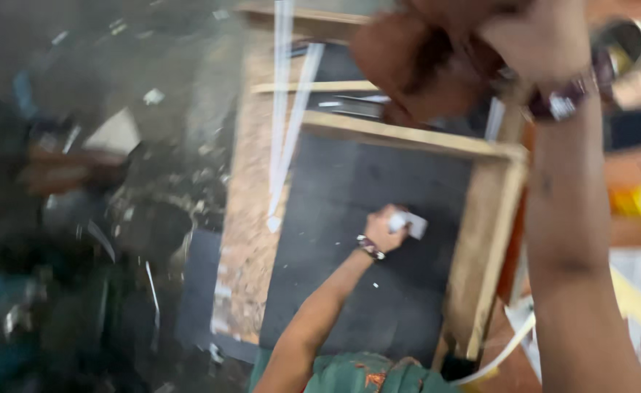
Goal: The person picks up small white foam blocks from the work table, folds white paper strips around them, and presses tape to secure the wrapping. They place the wrapped blocks back on the table and continue wrapping more blocks one at a time.
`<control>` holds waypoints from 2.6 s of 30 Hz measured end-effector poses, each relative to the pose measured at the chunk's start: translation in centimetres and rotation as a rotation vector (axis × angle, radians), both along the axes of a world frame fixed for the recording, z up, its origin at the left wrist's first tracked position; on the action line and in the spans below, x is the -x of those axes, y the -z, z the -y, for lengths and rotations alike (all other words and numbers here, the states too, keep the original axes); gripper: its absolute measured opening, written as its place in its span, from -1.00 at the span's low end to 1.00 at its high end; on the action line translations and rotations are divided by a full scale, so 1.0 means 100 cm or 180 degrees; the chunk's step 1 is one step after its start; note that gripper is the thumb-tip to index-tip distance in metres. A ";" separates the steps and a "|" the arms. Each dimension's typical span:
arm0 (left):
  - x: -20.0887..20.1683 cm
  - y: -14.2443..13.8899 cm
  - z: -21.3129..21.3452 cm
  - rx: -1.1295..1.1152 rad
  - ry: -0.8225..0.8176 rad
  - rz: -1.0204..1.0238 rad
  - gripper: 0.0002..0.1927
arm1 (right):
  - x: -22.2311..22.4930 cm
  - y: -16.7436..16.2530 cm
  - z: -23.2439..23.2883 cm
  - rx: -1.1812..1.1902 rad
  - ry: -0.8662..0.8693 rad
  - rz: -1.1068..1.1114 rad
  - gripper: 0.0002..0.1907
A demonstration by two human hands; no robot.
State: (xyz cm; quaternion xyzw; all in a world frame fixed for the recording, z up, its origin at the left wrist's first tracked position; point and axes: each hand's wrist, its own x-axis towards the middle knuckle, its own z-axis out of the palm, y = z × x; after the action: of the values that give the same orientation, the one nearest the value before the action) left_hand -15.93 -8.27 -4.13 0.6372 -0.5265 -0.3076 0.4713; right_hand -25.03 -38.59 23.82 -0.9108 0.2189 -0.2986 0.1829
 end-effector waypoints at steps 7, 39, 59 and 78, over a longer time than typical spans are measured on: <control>-0.012 -0.021 0.008 0.0243 -0.0138 -0.0290 -0.67 | -0.066 0.092 0.010 0.0165 0.0562 0.0043 -0.62; -0.464 -0.006 -0.474 -0.0497 -0.1209 -0.3020 -0.70 | -0.422 0.138 -0.652 -0.3006 -0.0270 -0.0123 -0.47; -0.850 -0.005 -0.309 -0.0375 -0.1065 -0.2873 -0.63 | -0.846 0.138 -0.438 -0.1526 -0.1821 -0.0766 -0.38; -1.296 -0.033 -0.151 0.1443 -0.3851 -0.3268 -0.59 | -1.429 0.105 -0.223 -0.1347 -0.3299 -0.1231 -0.61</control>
State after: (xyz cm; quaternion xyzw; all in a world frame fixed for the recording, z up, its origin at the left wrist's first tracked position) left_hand 113.65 6.79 -0.82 0.4802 0.1394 -0.1399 0.8546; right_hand 117.84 -16.30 13.31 -0.8805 -0.1703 0.0512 0.4393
